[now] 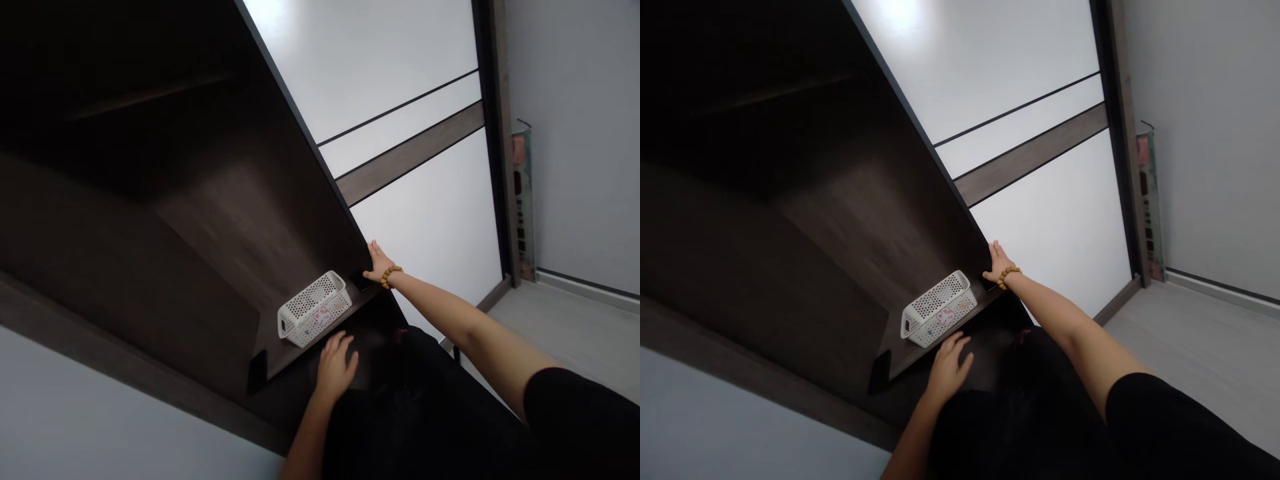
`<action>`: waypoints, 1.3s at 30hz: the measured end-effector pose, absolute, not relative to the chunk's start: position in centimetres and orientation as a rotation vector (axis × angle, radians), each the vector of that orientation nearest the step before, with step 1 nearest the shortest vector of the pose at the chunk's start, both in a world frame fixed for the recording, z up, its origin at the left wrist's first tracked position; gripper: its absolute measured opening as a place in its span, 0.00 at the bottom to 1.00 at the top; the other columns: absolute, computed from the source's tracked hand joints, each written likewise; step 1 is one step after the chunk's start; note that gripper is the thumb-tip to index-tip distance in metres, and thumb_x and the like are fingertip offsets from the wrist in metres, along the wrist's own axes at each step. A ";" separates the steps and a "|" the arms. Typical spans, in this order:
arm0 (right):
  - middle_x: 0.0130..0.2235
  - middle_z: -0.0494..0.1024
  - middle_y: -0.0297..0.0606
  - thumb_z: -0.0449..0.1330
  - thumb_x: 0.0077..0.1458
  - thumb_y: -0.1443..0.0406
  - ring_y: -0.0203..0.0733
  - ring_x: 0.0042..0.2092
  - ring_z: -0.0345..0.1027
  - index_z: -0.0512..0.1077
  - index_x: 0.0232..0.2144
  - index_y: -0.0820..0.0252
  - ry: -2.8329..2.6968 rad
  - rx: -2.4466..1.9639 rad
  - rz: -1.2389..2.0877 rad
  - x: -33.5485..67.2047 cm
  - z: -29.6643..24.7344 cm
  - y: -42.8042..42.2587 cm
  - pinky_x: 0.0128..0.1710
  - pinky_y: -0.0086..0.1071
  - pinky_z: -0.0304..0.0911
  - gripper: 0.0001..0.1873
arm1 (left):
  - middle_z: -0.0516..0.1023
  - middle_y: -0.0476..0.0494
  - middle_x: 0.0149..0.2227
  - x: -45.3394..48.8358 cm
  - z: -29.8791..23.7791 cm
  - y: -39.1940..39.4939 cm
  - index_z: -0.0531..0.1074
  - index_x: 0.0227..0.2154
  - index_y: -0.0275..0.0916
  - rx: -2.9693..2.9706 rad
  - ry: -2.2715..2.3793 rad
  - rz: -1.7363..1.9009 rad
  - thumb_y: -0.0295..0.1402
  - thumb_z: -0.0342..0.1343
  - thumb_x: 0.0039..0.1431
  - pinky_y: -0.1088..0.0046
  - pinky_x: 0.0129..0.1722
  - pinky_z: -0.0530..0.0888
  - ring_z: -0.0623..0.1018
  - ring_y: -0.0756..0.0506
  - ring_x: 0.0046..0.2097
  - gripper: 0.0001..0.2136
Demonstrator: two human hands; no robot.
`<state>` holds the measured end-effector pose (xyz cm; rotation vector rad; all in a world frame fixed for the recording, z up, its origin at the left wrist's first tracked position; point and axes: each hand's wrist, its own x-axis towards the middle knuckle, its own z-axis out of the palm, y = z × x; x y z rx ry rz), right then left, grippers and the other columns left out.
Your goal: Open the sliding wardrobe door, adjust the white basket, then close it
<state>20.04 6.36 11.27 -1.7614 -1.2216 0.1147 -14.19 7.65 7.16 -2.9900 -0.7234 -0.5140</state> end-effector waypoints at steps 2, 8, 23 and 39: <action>0.81 0.29 0.50 0.70 0.50 0.58 0.57 0.81 0.29 0.39 0.80 0.62 -1.253 -1.785 0.113 18.9 11.1 6.4 0.77 0.48 0.48 0.66 | 0.78 0.33 0.63 -10.7 10.6 8.3 0.80 0.56 0.39 -2.837 -0.597 -0.672 0.29 0.52 0.68 0.48 0.66 0.74 0.76 0.34 0.66 0.18; 0.80 0.27 0.51 0.70 0.50 0.59 0.56 0.81 0.27 0.36 0.80 0.64 -1.357 -1.816 0.086 15.9 10.6 7.1 0.76 0.50 0.52 0.67 | 0.65 0.38 0.74 -1.0 18.6 9.8 0.73 0.65 0.43 -2.611 -0.482 -0.775 0.24 0.52 0.67 0.46 0.75 0.60 0.63 0.36 0.75 0.25; 0.79 0.49 0.48 0.71 0.46 0.59 0.57 0.77 0.48 0.58 0.75 0.60 -1.681 -1.627 0.023 11.7 11.0 8.2 0.75 0.47 0.54 0.56 | 0.39 0.28 0.80 2.1 22.8 13.5 0.52 0.77 0.27 -2.436 -0.752 -0.480 0.30 0.48 0.69 0.44 0.78 0.39 0.40 0.34 0.80 0.35; 0.80 0.33 0.58 0.71 0.52 0.62 0.66 0.79 0.33 0.49 0.76 0.57 -1.193 -2.090 -0.392 32.3 20.6 1.3 0.74 0.63 0.38 0.56 | 0.44 0.31 0.80 -3.8 22.4 14.1 0.53 0.77 0.34 -2.312 -0.950 -0.474 0.22 0.52 0.61 0.37 0.76 0.34 0.45 0.33 0.80 0.40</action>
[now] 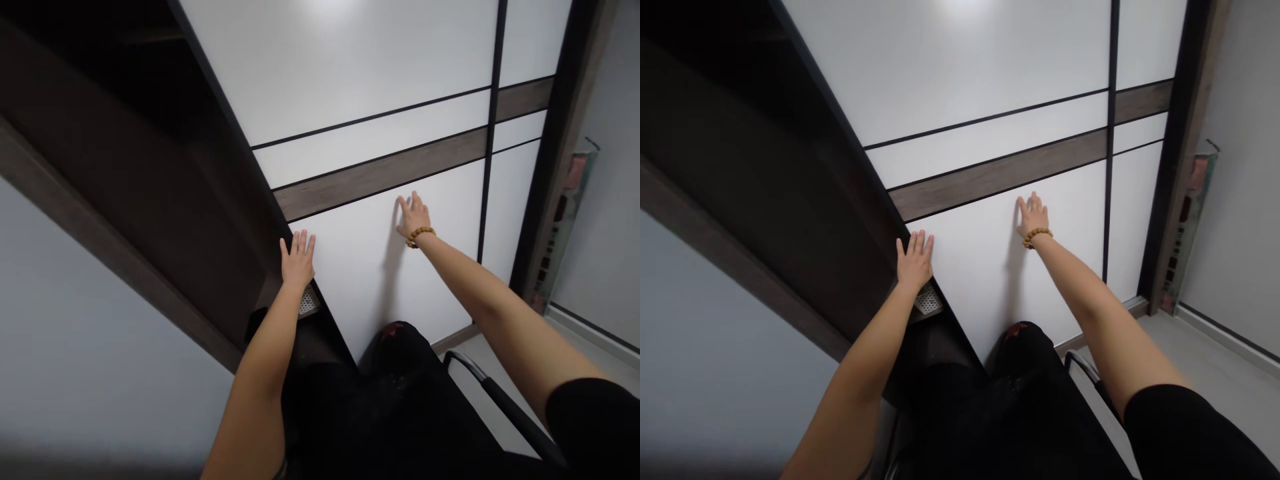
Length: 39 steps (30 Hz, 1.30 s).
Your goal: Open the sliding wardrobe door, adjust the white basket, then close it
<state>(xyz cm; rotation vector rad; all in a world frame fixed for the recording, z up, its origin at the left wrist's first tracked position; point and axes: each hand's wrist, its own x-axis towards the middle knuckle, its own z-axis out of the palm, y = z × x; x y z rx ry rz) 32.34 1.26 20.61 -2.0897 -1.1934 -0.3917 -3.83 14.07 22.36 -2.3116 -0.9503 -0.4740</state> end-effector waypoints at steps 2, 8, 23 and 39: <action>0.79 0.34 0.60 0.72 0.53 0.58 0.66 0.79 0.34 0.48 0.77 0.57 -1.161 -2.168 -0.372 34.8 20.5 -0.1 0.74 0.61 0.40 0.57 | 0.44 0.30 0.80 -3.7 22.0 13.9 0.53 0.77 0.35 -2.283 -0.999 -0.452 0.21 0.54 0.60 0.36 0.76 0.36 0.45 0.32 0.80 0.41; 0.77 0.34 0.75 0.67 0.59 0.43 0.67 0.78 0.36 0.45 0.78 0.66 -1.044 -2.259 -0.287 40.8 19.6 -4.0 0.70 0.58 0.45 0.60 | 0.41 0.30 0.80 -3.6 21.9 12.6 0.49 0.78 0.38 -2.212 -1.193 -0.352 0.23 0.58 0.59 0.37 0.76 0.38 0.42 0.29 0.80 0.44; 0.79 0.30 0.64 0.60 0.61 0.37 0.65 0.78 0.32 0.29 0.79 0.55 -1.193 -2.265 -0.332 48.4 15.2 -0.5 0.68 0.59 0.46 0.63 | 0.23 0.29 0.80 7.8 23.3 10.2 0.36 0.80 0.42 -2.252 -1.616 -0.610 0.51 0.72 0.56 0.32 0.72 0.53 0.32 0.19 0.78 0.60; 0.79 0.18 0.55 0.69 0.54 0.39 0.70 0.79 0.22 0.24 0.78 0.48 -1.224 -2.239 -0.075 46.3 17.0 -0.2 0.63 0.64 0.65 0.72 | 0.21 0.24 0.79 7.3 23.2 12.2 0.30 0.79 0.42 -2.089 -1.715 -0.470 0.40 0.75 0.55 0.38 0.75 0.49 0.32 0.20 0.78 0.64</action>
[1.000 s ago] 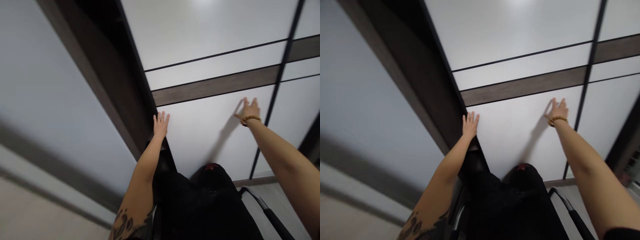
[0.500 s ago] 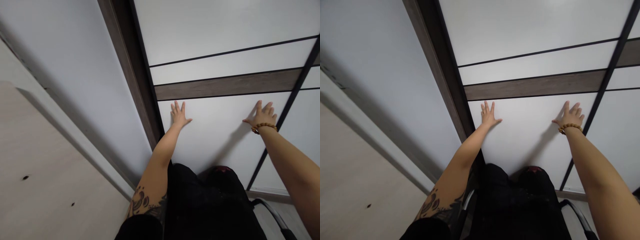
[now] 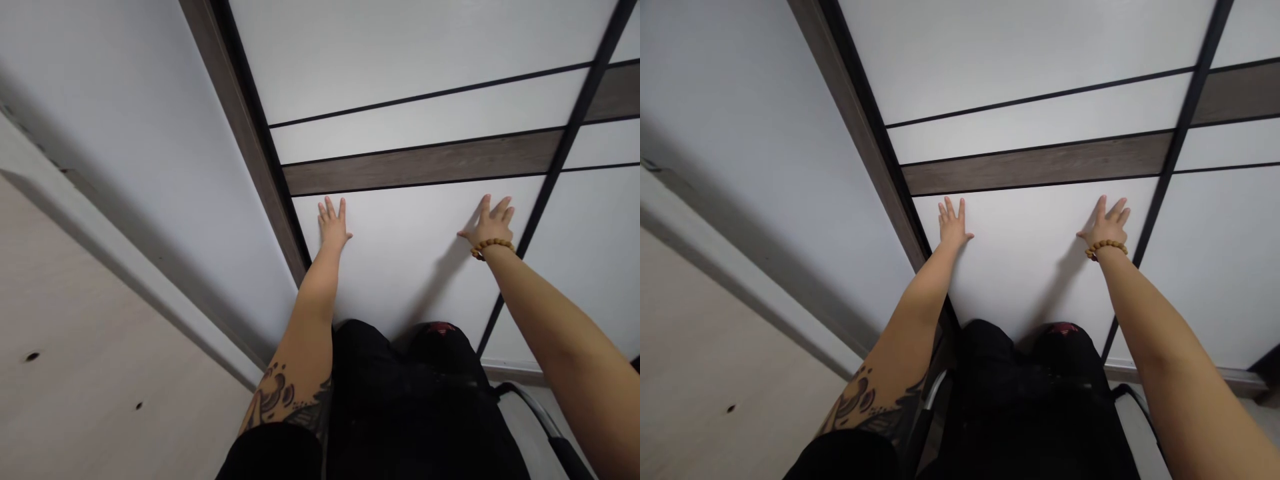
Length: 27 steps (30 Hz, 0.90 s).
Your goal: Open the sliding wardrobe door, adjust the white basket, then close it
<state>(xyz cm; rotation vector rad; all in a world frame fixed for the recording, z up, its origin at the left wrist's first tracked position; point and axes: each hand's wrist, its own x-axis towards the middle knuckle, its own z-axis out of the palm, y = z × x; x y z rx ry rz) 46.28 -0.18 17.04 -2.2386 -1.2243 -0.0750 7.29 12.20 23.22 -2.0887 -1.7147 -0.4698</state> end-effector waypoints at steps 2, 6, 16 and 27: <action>0.78 0.18 0.58 0.71 0.50 0.37 0.72 0.79 0.21 0.24 0.79 0.51 -1.242 -2.238 -0.078 46.4 16.8 0.1 0.62 0.66 0.66 0.76 | 0.23 0.24 0.79 7.4 23.3 12.2 0.31 0.79 0.43 -2.046 -1.734 -0.449 0.40 0.75 0.55 0.40 0.76 0.48 0.35 0.20 0.78 0.63; 0.78 0.19 0.62 0.68 0.48 0.32 0.76 0.78 0.22 0.25 0.79 0.53 -1.280 -2.203 -0.105 47.0 16.2 0.9 0.59 0.69 0.67 0.78 | 0.27 0.19 0.79 7.7 23.7 12.0 0.31 0.79 0.38 -2.002 -1.776 -0.406 0.36 0.76 0.54 0.43 0.76 0.50 0.38 0.19 0.78 0.64; 0.78 0.17 0.61 0.64 0.48 0.30 0.83 0.77 0.24 0.25 0.79 0.54 -1.347 -2.150 -0.205 47.8 14.6 2.3 0.55 0.68 0.71 0.77 | 0.27 0.19 0.79 7.7 24.9 11.1 0.30 0.79 0.37 -1.992 -1.833 -0.346 0.41 0.76 0.53 0.48 0.73 0.61 0.40 0.21 0.79 0.66; 0.78 0.15 0.59 0.65 0.49 0.30 0.80 0.77 0.21 0.25 0.79 0.54 -1.388 -2.147 -0.197 47.4 14.7 1.6 0.57 0.67 0.70 0.76 | 0.27 0.17 0.79 7.6 25.5 11.0 0.28 0.79 0.37 -2.017 -1.850 -0.319 0.47 0.78 0.50 0.45 0.71 0.65 0.42 0.18 0.78 0.70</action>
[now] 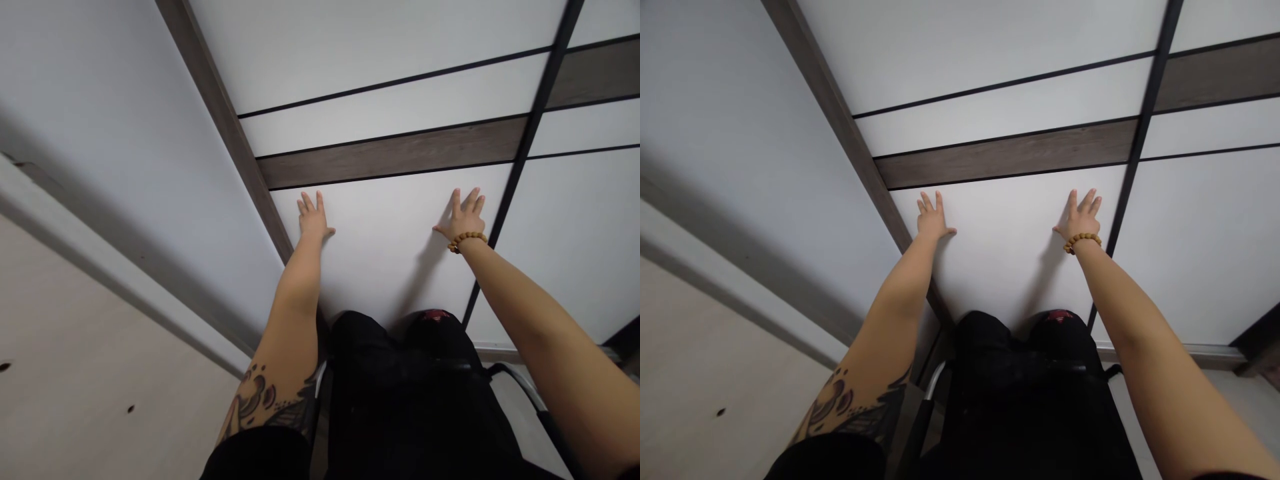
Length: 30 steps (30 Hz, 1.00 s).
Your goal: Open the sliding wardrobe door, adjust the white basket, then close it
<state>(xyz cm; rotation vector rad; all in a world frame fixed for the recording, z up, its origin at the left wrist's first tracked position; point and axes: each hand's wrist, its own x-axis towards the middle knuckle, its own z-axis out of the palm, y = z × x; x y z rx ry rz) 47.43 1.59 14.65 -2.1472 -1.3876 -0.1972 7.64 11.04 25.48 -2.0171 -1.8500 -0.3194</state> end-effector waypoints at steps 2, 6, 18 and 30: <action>0.78 0.16 0.60 0.66 0.48 0.31 0.81 0.77 0.21 0.26 0.79 0.54 -1.404 -2.146 -0.193 47.3 14.9 1.4 0.56 0.67 0.70 0.77 | 0.27 0.17 0.79 7.7 25.5 11.0 0.29 0.79 0.37 -2.038 -1.858 -0.349 0.46 0.78 0.49 0.44 0.71 0.64 0.41 0.18 0.78 0.70; 0.78 0.21 0.61 0.72 0.46 0.35 0.79 0.78 0.21 0.30 0.79 0.54 -1.433 -2.121 -0.165 47.5 15.6 0.6 0.60 0.70 0.67 0.78 | 0.25 0.19 0.79 8.2 25.8 10.6 0.32 0.79 0.36 -2.087 -1.894 -0.462 0.45 0.79 0.48 0.43 0.71 0.63 0.39 0.18 0.78 0.69; 0.33 0.82 0.48 0.44 0.59 0.28 0.45 0.34 0.78 0.77 0.35 0.61 -1.542 -1.334 0.704 43.9 8.1 -7.0 0.33 0.38 0.75 0.45 | 0.84 0.36 0.36 6.8 15.9 2.1 0.76 0.35 0.39 -2.988 -1.761 -1.263 0.57 0.39 0.69 0.60 0.46 0.80 0.82 0.40 0.40 0.29; 0.30 0.78 0.29 0.57 0.58 0.61 0.41 0.34 0.77 0.42 0.78 0.56 -1.450 -1.180 0.673 39.5 2.1 -16.7 0.40 0.38 0.74 0.50 | 0.69 0.60 0.23 4.5 7.5 -10.1 0.51 0.76 0.36 -2.804 -1.755 -1.329 0.38 0.55 0.57 0.72 0.32 0.71 0.69 0.49 0.24 0.44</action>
